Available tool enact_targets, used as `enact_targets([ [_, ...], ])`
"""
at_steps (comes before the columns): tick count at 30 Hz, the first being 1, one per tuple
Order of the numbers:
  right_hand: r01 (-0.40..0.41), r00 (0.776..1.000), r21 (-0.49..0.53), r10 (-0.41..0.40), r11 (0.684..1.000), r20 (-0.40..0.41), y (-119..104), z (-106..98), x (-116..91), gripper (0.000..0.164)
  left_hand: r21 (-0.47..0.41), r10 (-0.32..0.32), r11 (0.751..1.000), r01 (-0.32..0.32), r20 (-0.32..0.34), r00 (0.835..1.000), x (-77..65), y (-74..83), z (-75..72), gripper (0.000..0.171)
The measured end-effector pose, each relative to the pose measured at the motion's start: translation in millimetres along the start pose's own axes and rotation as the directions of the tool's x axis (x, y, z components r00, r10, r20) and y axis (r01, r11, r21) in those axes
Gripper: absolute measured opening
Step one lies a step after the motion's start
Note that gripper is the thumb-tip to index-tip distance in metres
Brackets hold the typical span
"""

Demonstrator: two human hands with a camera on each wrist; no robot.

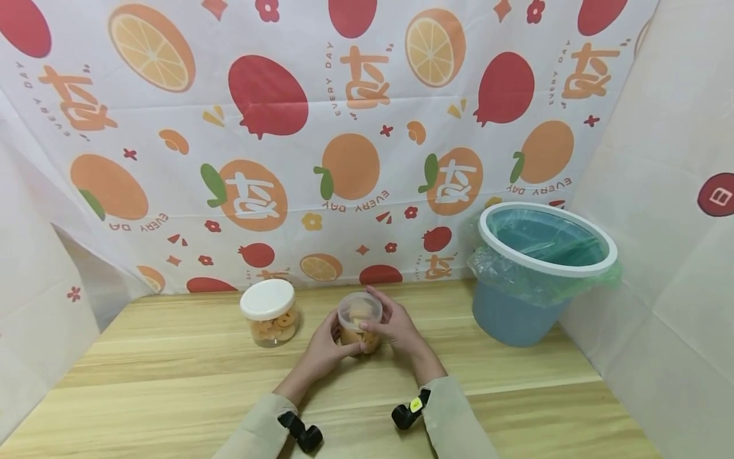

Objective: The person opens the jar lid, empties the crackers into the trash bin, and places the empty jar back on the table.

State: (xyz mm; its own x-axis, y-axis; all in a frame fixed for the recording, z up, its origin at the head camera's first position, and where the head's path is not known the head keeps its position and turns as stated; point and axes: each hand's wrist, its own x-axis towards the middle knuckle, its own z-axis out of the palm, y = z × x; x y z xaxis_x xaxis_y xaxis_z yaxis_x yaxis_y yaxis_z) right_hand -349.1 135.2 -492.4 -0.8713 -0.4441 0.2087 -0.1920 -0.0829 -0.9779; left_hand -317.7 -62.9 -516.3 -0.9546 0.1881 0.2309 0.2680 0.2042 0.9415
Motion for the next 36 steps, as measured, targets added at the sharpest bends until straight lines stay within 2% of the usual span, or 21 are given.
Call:
enact_targets([
  [6, -0.066, 0.992, -0.03, 0.062, 0.997, -0.106, -3.4, 6.0, -3.2, 0.077, 0.009, -0.014, 1.0, 0.014, 0.002, 1.0, 0.2, -2.4, 0.9, 0.094],
  [17, -0.036, 0.981, -0.155, 0.005, 0.987, -0.195, -5.1, 12.3, -5.7, 0.074, 0.025, 0.004, 1.0, -0.004, 0.002, 1.0, 3.0, -2.7, 1.0, 0.092],
  [27, -0.057, 0.954, -0.315, -0.041, 0.947, -0.296, -5.3, 16.9, -4.4, 0.078, 0.011, 0.0, 1.0, 0.0, -0.013, 1.0, 3.5, -4.3, 1.1, 0.089],
  [31, -0.054, 0.953, -0.347, -0.055, 0.936, -0.297, -8.0, 16.8, -4.7, 0.077, 0.033, 0.013, 0.999, -0.013, 0.003, 1.0, 3.5, -3.2, -0.1, 0.089],
  [36, -0.039, 0.979, -0.317, -0.026, 0.948, -0.201, -10.9, 8.9, -7.4, 0.086, 0.041, 0.019, 0.999, -0.021, 0.053, 0.998, 2.0, -0.5, -1.8, 0.087],
])
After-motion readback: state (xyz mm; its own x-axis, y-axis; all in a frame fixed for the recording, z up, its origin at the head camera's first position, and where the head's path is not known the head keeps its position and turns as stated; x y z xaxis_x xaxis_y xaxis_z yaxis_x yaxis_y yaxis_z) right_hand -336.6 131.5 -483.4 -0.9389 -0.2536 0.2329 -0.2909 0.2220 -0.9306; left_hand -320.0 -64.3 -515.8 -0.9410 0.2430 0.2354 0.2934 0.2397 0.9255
